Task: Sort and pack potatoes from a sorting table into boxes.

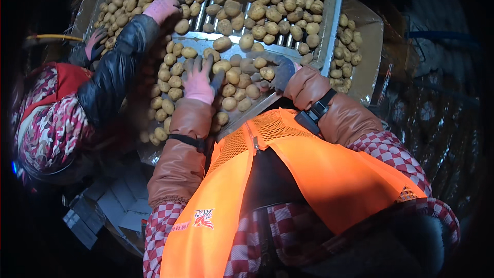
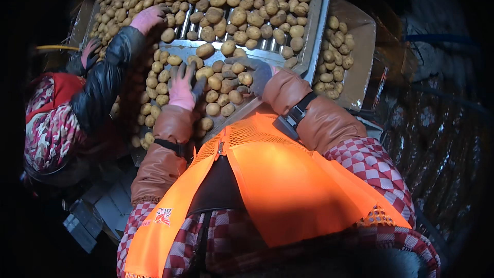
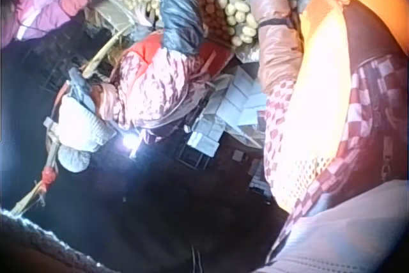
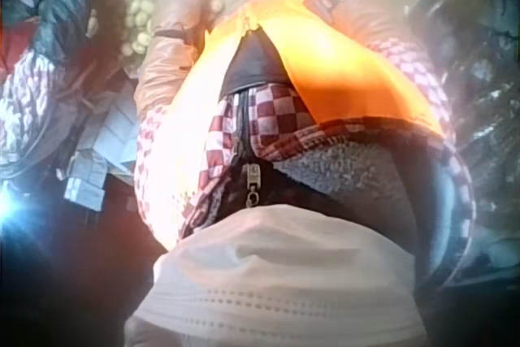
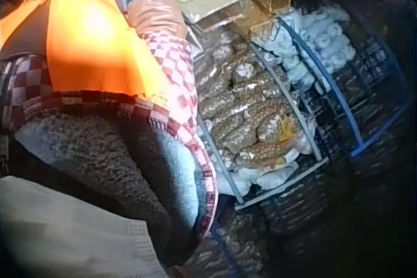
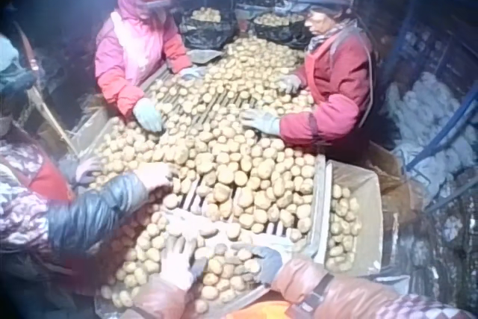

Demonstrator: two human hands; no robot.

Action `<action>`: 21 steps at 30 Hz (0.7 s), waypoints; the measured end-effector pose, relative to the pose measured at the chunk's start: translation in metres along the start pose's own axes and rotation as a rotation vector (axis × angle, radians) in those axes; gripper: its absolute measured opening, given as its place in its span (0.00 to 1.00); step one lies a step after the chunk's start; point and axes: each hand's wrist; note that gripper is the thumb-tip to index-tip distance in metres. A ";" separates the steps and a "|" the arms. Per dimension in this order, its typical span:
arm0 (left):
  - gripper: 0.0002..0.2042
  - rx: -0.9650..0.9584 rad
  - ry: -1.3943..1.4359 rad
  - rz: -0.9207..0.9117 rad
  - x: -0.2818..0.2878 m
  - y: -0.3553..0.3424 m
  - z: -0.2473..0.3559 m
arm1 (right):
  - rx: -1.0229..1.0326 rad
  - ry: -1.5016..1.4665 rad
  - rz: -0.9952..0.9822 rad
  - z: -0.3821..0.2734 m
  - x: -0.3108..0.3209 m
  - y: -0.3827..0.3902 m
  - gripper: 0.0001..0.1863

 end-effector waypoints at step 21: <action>0.21 -0.196 0.204 -0.085 -0.020 0.038 -0.038 | -0.090 0.909 1.011 -0.078 0.166 0.324 0.22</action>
Point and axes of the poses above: each hand's wrist, its own y-axis away from the middle knuckle, its own x-axis out of the back of the hand, z = x × y, and after that the axes turned 15 degrees about x, right-handed
